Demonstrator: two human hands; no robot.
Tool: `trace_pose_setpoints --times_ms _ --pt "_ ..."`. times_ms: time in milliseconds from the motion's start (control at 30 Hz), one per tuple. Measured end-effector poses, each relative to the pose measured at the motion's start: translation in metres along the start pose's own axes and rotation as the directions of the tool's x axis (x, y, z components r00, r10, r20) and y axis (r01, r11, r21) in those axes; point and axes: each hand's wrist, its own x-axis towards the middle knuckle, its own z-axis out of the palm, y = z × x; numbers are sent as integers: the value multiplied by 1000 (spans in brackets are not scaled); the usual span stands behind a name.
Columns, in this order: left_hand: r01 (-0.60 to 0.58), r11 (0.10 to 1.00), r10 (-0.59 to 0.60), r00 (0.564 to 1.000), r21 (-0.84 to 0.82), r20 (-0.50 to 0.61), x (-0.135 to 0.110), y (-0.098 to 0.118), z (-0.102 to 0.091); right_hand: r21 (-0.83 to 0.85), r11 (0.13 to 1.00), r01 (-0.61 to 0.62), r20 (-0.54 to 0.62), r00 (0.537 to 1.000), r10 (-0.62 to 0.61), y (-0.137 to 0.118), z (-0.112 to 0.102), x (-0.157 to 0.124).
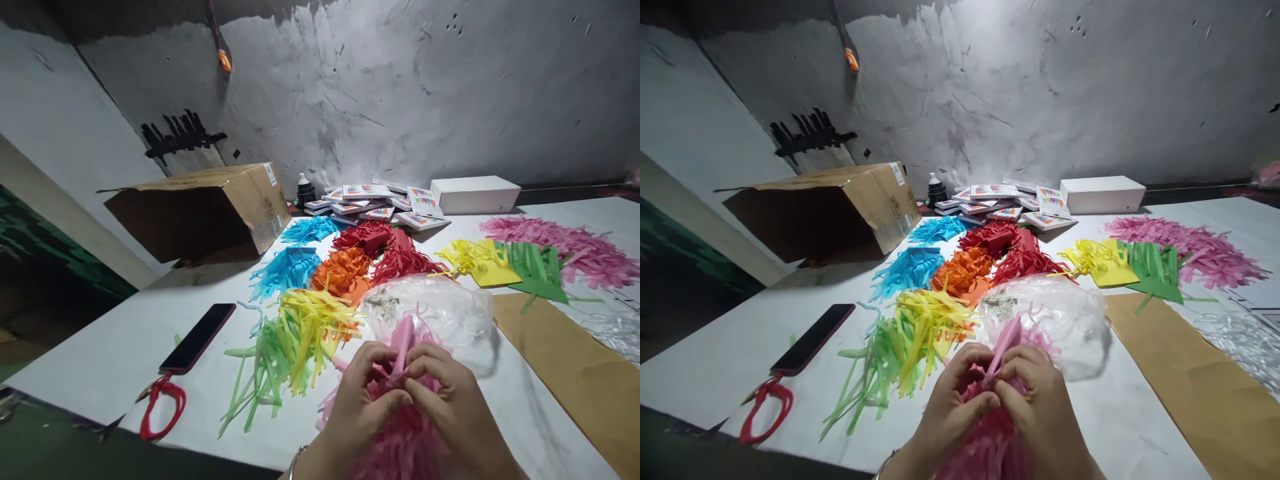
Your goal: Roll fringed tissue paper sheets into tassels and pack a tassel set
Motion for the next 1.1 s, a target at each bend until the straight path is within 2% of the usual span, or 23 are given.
trace_pose_setpoints --times_ms 67,133,167,200,267,333,400,433,500,600,667,733,800,833,900,933,1000,1067,1100 --pt "-4 997 1 999 73 37 5 5 -4 54 999 0 97 995 -6 -3 -7 6" --pt "-26 984 17 998 175 53 9 10 -7 -45 988 150 54 988 -147 -8 -14 11" --pt "-48 972 36 998 229 56 11 12 -8 -162 951 262 10 965 -264 -10 -16 12" --pt "-73 957 59 997 280 59 12 14 -9 -300 882 363 -16 923 -386 -11 -18 13" --pt "-132 919 114 991 371 69 13 17 -12 -526 704 478 -2 826 -563 -14 -19 14" --pt "-203 876 180 979 438 93 14 18 -13 -637 596 489 44 795 -605 -13 -19 14" --pt "-294 823 263 956 486 133 13 17 -15 -670 571 474 79 811 -580 -10 -19 14" --pt "-345 790 313 938 507 149 13 16 -17 -660 592 462 92 832 -547 -8 -20 14" --pt "-446 700 421 889 557 181 13 13 -20 -581 706 406 85 893 -443 -3 -22 14" --pt "-578 503 530 793 642 299 16 11 -24 -399 892 212 8 974 -228 1 -25 14" --pt "-644 377 548 734 665 401 19 14 -26 -319 940 118 -18 991 -131 0 -26 15" --pt "-673 319 565 701 668 436 21 20 -27 -306 947 95 -78 989 -125 0 -29 17" --pt "-668 341 601 696 662 392 21 30 -30 -355 929 102 -211 960 -186 2 -39 19" --pt "-656 385 618 706 650 347 20 36 -33 -398 912 96 -292 929 -226 4 -47 20" --pt "-620 532 625 747 576 227 17 49 -42 -470 883 19 -442 860 -254 16 -69 19" --pt "-576 642 598 789 505 139 16 55 -48 -479 876 -54 -505 834 -224 24 -82 16" --pt "-434 843 473 879 318 -57 18 66 -61 -423 865 -270 -617 785 -57 45 -110 8" --pt "-268 951 299 922 154 -244 28 76 -72 -306 785 -539 -689 694 208 69 -137 -5" --pt "-165 983 183 921 82 -343 37 82 -76 -263 713 -650 -708 632 315 81 -149 -12"
